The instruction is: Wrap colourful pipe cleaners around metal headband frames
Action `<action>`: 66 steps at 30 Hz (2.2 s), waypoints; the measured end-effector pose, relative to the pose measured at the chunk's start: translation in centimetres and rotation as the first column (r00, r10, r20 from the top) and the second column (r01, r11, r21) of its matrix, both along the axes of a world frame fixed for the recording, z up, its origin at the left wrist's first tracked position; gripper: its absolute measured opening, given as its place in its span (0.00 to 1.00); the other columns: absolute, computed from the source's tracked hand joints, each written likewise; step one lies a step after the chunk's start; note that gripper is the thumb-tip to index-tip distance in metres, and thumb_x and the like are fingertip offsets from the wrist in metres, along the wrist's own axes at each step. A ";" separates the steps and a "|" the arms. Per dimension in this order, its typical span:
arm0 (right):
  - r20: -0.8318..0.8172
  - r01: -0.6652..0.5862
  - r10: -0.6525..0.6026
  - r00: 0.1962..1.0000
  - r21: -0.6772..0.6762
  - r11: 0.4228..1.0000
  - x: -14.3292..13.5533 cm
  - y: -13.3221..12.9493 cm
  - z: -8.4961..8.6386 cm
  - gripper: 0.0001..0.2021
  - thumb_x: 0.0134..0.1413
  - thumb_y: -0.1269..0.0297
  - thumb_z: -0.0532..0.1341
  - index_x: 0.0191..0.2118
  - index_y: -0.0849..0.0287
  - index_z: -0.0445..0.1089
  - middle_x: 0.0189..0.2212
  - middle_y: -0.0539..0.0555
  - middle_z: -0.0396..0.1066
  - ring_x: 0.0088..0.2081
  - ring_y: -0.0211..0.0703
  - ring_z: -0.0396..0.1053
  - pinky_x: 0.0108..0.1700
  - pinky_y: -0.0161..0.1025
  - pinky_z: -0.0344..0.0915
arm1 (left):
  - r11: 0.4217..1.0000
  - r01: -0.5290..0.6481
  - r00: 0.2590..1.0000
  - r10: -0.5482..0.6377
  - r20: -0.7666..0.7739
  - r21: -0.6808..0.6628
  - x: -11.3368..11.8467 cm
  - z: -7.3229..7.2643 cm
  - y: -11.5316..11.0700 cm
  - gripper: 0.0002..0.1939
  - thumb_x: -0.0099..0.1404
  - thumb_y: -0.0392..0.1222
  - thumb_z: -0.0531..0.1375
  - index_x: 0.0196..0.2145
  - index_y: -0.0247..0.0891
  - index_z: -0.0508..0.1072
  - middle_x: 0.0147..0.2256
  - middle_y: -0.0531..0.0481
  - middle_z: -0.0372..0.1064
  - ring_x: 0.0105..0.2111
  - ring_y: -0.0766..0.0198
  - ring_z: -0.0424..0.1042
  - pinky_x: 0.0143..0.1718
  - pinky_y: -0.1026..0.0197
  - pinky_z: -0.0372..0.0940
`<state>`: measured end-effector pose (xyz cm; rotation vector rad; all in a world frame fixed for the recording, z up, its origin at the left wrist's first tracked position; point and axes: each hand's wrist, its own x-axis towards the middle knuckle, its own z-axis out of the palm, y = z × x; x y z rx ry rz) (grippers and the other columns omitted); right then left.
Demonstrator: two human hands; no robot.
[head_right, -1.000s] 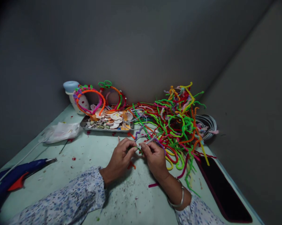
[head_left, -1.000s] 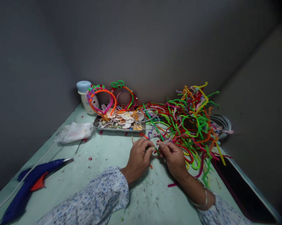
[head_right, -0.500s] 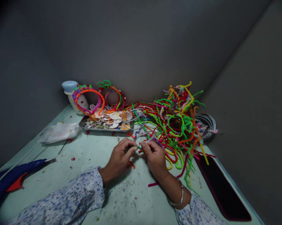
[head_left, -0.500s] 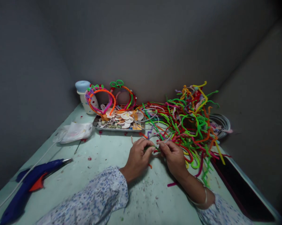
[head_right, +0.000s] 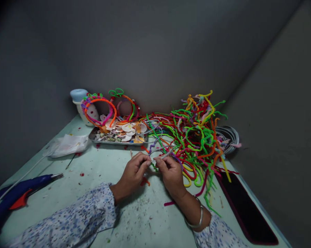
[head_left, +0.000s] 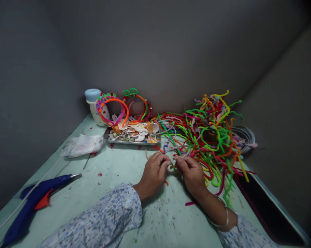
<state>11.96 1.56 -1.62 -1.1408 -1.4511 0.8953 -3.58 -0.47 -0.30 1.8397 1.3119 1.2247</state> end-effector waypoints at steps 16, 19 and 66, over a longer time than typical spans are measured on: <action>-0.078 0.011 -0.014 0.997 -0.040 0.999 0.3 0.1 -0.2 0.19 0.58 0.51 0.59 0.22 0.58 0.67 0.17 0.47 0.62 0.22 0.37 0.58 0.26 0.35 0.56 | 0.993 0.059 0.991 -0.045 0.128 -0.101 -0.2 0.0 0.2 0.10 0.69 0.42 0.52 0.38 0.38 0.71 0.36 0.48 0.68 0.39 0.61 0.68 0.42 0.60 0.63; -0.090 0.005 -0.010 0.996 -0.052 0.999 0.3 0.2 -0.3 0.19 0.58 0.50 0.59 0.22 0.58 0.66 0.17 0.46 0.61 0.22 0.38 0.58 0.25 0.35 0.56 | 0.995 0.041 0.995 -0.032 0.098 -0.089 -0.3 0.2 0.1 0.10 0.69 0.41 0.52 0.38 0.38 0.71 0.36 0.48 0.68 0.40 0.60 0.68 0.43 0.59 0.63; -0.186 -0.058 0.033 0.982 -0.128 0.990 0.1 0.3 -0.3 0.18 0.57 0.50 0.60 0.23 0.58 0.66 0.17 0.46 0.61 0.20 0.36 0.57 0.23 0.34 0.55 | 0.978 -0.109 0.976 0.140 -0.167 0.180 -0.1 -0.2 -0.1 0.02 0.64 0.35 0.59 0.36 0.38 0.69 0.35 0.49 0.70 0.39 0.58 0.67 0.42 0.57 0.58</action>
